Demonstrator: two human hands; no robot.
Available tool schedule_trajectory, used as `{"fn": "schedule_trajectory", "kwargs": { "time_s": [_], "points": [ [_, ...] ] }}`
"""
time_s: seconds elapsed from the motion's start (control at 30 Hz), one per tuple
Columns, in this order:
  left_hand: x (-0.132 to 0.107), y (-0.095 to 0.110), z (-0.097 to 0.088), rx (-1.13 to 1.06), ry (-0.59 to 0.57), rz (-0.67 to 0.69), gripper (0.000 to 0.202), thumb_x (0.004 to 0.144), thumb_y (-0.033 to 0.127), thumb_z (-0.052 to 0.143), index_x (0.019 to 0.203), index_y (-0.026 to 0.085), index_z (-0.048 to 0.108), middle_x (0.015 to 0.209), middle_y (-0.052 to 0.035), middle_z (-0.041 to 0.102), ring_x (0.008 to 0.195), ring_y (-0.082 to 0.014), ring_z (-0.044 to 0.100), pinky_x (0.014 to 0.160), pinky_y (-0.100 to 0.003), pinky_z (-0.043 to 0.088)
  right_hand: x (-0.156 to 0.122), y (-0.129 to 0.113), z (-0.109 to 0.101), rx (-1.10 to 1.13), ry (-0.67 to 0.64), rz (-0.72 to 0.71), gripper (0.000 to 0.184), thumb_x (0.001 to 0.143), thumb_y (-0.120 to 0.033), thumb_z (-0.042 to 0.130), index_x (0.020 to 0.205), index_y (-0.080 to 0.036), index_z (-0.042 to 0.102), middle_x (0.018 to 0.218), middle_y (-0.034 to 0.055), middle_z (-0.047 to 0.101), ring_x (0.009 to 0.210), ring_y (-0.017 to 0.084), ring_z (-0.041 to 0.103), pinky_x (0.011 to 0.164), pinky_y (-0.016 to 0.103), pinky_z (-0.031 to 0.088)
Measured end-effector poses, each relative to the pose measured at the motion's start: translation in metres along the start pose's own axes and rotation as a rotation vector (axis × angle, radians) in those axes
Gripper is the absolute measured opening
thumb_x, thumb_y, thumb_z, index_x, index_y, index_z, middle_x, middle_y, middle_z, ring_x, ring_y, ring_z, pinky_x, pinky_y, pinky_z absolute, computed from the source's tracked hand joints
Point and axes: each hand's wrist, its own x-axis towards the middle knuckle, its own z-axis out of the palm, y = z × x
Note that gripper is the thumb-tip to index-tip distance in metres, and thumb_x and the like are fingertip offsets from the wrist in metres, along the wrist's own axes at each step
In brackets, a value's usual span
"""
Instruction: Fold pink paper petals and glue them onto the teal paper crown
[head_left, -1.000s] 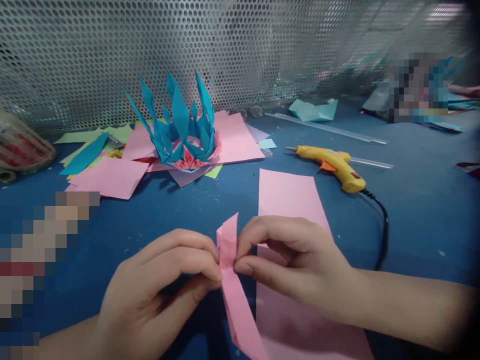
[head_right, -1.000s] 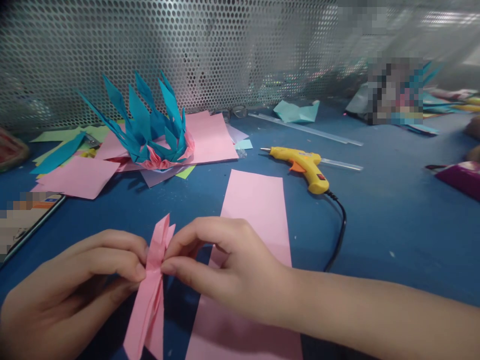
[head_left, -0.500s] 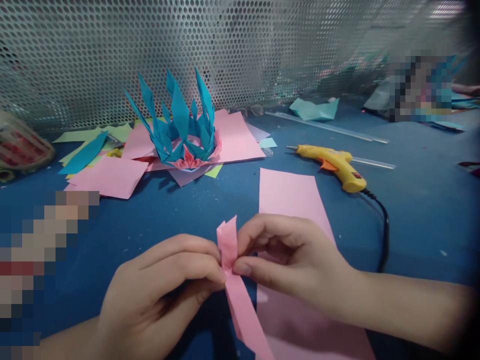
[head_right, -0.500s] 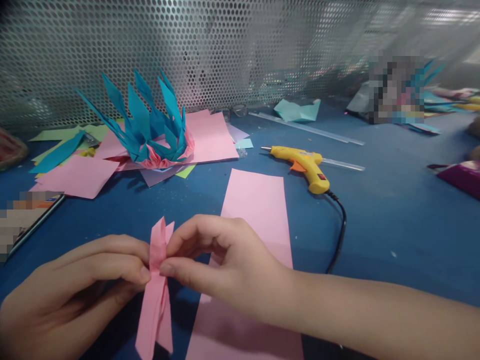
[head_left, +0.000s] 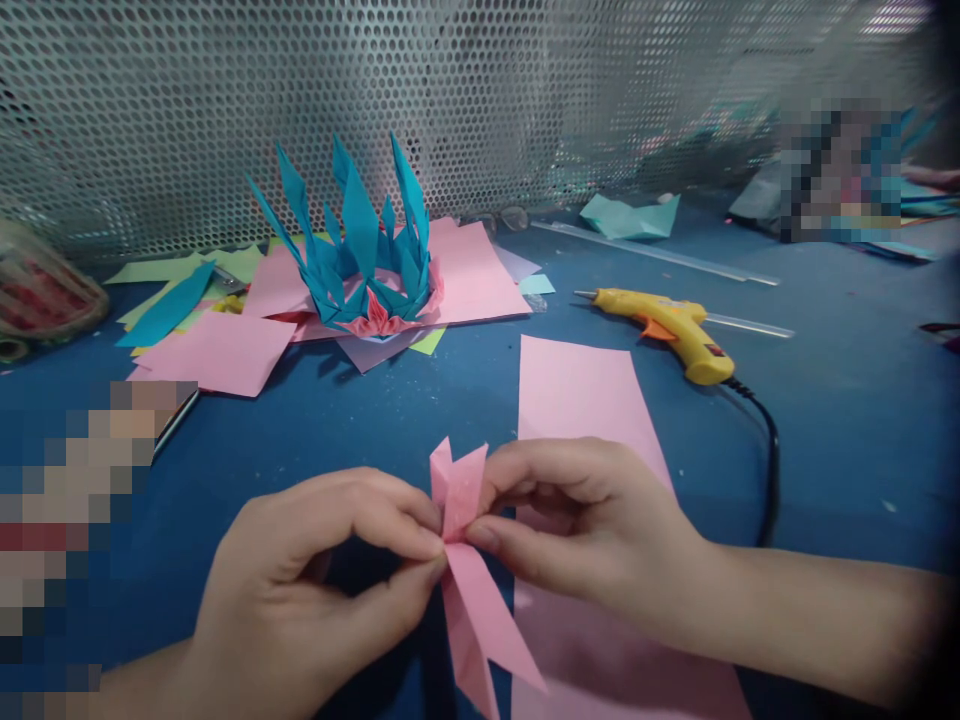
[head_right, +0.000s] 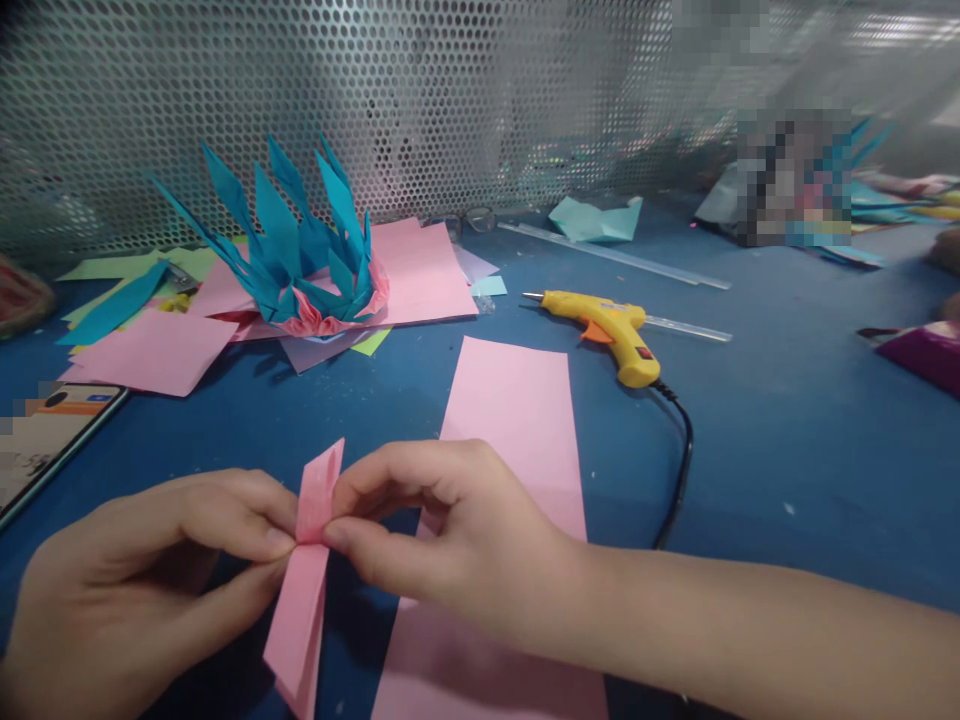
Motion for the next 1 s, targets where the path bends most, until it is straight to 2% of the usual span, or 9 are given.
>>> {"fn": "schedule_trajectory", "kwargs": {
  "time_s": [0.07, 0.17, 0.33, 0.5, 0.67, 0.77, 0.87, 1.0],
  "points": [
    [0.001, 0.000, 0.002, -0.076, 0.028, -0.061, 0.026, 0.073, 0.003, 0.070, 0.071, 0.029, 0.066, 0.074, 0.0132, 0.077, 0.066, -0.0061, 0.074, 0.067, -0.011, 0.058, 0.000, 0.000, 0.000, -0.053, 0.006, -0.039, 0.007, 0.083, -0.009, 0.072, 0.080, -0.015, 0.069, 0.076, 0.0028, 0.077, 0.068, 0.011, 0.072, 0.062, 0.015, 0.058],
    [-0.001, -0.002, 0.005, -0.155, 0.070, -0.148, 0.026, 0.073, 0.004, 0.072, 0.073, 0.029, 0.066, 0.070, 0.0122, 0.075, 0.065, -0.0085, 0.073, 0.065, -0.014, 0.060, -0.001, 0.000, -0.002, -0.163, 0.023, -0.116, 0.009, 0.082, -0.009, 0.071, 0.078, -0.016, 0.067, 0.076, 0.0021, 0.077, 0.068, 0.011, 0.072, 0.062, 0.016, 0.057],
    [0.000, -0.002, 0.007, -0.159, 0.088, -0.162, 0.031, 0.069, 0.002, 0.073, 0.078, 0.032, 0.072, 0.070, 0.0117, 0.074, 0.064, -0.0074, 0.071, 0.063, -0.011, 0.058, -0.003, -0.001, -0.008, -0.452, -0.019, -0.249, 0.008, 0.084, -0.011, 0.064, 0.083, -0.019, 0.065, 0.076, 0.0016, 0.075, 0.060, 0.011, 0.067, 0.054, 0.017, 0.053],
    [0.006, 0.001, 0.008, -0.212, -0.005, -0.178, 0.033, 0.071, 0.000, 0.068, 0.080, 0.030, 0.079, 0.068, 0.0074, 0.075, 0.060, -0.0082, 0.070, 0.060, -0.013, 0.057, -0.002, 0.003, -0.008, -0.600, -0.035, -0.448, 0.016, 0.084, -0.006, 0.062, 0.088, -0.021, 0.061, 0.079, 0.0035, 0.075, 0.068, 0.013, 0.071, 0.066, 0.018, 0.058],
    [0.006, 0.000, 0.010, -0.276, 0.035, -0.219, 0.029, 0.067, 0.000, 0.066, 0.067, 0.026, 0.079, 0.064, 0.0032, 0.075, 0.059, -0.0110, 0.070, 0.057, -0.016, 0.057, -0.004, 0.005, -0.009, -0.717, -0.069, -0.577, 0.012, 0.090, -0.009, 0.058, 0.091, -0.021, 0.060, 0.086, 0.0076, 0.074, 0.077, 0.015, 0.073, 0.074, 0.020, 0.060],
    [0.006, -0.001, 0.011, -0.267, 0.038, -0.253, 0.024, 0.066, 0.002, 0.067, 0.060, 0.024, 0.075, 0.063, 0.0027, 0.074, 0.059, -0.0106, 0.070, 0.057, -0.015, 0.056, -0.003, 0.005, -0.011, -0.794, -0.113, -0.596, 0.014, 0.093, -0.008, 0.055, 0.088, -0.020, 0.059, 0.083, 0.0091, 0.072, 0.078, 0.017, 0.073, 0.074, 0.023, 0.061],
    [0.006, -0.001, 0.010, -0.256, 0.041, -0.266, 0.024, 0.065, 0.003, 0.066, 0.057, 0.024, 0.073, 0.062, 0.0036, 0.073, 0.058, -0.0101, 0.069, 0.056, -0.014, 0.056, -0.003, 0.006, -0.010, -0.731, -0.084, -0.598, 0.013, 0.093, -0.008, 0.055, 0.094, -0.020, 0.056, 0.082, 0.0074, 0.071, 0.076, 0.017, 0.072, 0.074, 0.025, 0.061],
    [0.007, 0.000, 0.010, -0.244, 0.043, -0.279, 0.024, 0.064, 0.004, 0.065, 0.057, 0.025, 0.073, 0.062, 0.0037, 0.072, 0.057, -0.0109, 0.069, 0.053, -0.015, 0.055, -0.004, 0.008, -0.006, -0.665, -0.057, -0.571, 0.025, 0.086, -0.006, 0.058, 0.103, -0.024, 0.051, 0.081, 0.0028, 0.071, 0.076, 0.016, 0.071, 0.074, 0.026, 0.061]
  ]
}}
